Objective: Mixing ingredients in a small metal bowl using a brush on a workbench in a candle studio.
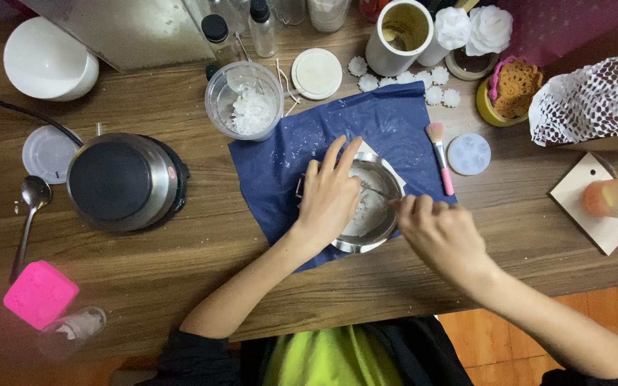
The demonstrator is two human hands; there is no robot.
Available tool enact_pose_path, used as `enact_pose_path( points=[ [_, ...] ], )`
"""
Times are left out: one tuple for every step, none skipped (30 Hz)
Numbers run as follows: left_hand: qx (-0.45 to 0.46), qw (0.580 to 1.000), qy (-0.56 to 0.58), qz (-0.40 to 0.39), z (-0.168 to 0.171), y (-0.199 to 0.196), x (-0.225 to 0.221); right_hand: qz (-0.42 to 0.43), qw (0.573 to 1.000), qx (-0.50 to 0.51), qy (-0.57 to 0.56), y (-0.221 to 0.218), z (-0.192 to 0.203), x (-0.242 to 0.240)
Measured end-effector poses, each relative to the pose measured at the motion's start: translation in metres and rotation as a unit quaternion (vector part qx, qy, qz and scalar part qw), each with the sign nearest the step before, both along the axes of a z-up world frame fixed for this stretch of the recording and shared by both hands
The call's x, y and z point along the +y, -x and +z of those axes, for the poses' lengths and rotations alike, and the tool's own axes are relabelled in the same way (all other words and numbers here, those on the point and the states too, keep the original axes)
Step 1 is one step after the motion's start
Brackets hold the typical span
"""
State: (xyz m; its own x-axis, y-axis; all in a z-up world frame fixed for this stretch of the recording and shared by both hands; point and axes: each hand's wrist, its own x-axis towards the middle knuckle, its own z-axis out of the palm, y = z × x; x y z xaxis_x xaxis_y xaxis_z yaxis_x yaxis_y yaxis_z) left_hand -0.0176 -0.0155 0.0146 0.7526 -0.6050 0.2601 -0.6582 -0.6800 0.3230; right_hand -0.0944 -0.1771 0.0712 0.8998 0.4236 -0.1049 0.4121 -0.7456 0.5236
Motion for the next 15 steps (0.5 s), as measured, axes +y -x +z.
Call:
enact_pose_path(
  points=[
    [-0.001,1.000,0.000,0.000,-0.001,0.000,0.001,0.000,1.000,-0.001,0.000,-0.002,0.003,-0.001],
    [-0.002,1.000,0.003,-0.002,-0.002,0.000,0.001,0.020,0.999,-0.035,0.002,-0.004,0.006,-0.003],
    [-0.004,1.000,0.005,-0.003,-0.003,0.000,0.001,0.039,0.997,-0.070,0.004,-0.006,0.010,-0.005],
    [-0.006,1.000,0.006,-0.004,-0.003,0.000,0.001,0.038,0.997,-0.072,0.004,-0.005,0.010,-0.006],
    [-0.007,1.000,0.013,-0.002,-0.003,0.000,0.001,0.036,0.997,-0.071,0.001,-0.005,0.010,-0.007],
    [-0.008,1.000,0.020,0.000,-0.003,0.000,0.001,0.034,0.997,-0.071,-0.003,-0.004,0.009,-0.008],
    [-0.009,1.000,0.020,-0.001,-0.004,-0.001,0.001,0.033,0.997,-0.072,-0.003,-0.006,0.010,-0.008],
    [-0.007,1.000,0.028,-0.006,-0.005,-0.002,0.001,0.037,0.997,-0.049,-0.047,-0.007,0.010,-0.009],
    [-0.005,0.999,0.036,-0.011,-0.006,-0.003,0.001,0.041,0.995,-0.027,-0.092,-0.009,0.010,-0.009],
    [-0.006,0.999,0.036,-0.012,-0.003,-0.003,0.002,0.040,0.995,-0.028,-0.092,-0.004,0.011,-0.009],
    [-0.003,0.999,0.043,-0.015,-0.001,-0.003,0.002,0.025,0.996,-0.026,-0.083,0.000,0.012,-0.009],
    [-0.001,0.999,0.049,-0.018,0.000,-0.003,0.003,0.010,0.997,-0.023,-0.074,0.004,0.013,-0.009],
    [-0.001,0.999,0.049,-0.018,-0.001,-0.003,0.003,0.011,0.997,-0.023,-0.075,0.004,0.020,-0.013],
    [-0.009,0.999,0.042,-0.017,-0.002,-0.003,0.003,0.007,0.998,-0.025,-0.053,0.003,0.026,-0.017],
    [-0.017,0.999,0.035,-0.017,-0.003,-0.003,0.002,0.001,0.999,-0.026,-0.032,0.003,0.033,-0.022]
  ],
)
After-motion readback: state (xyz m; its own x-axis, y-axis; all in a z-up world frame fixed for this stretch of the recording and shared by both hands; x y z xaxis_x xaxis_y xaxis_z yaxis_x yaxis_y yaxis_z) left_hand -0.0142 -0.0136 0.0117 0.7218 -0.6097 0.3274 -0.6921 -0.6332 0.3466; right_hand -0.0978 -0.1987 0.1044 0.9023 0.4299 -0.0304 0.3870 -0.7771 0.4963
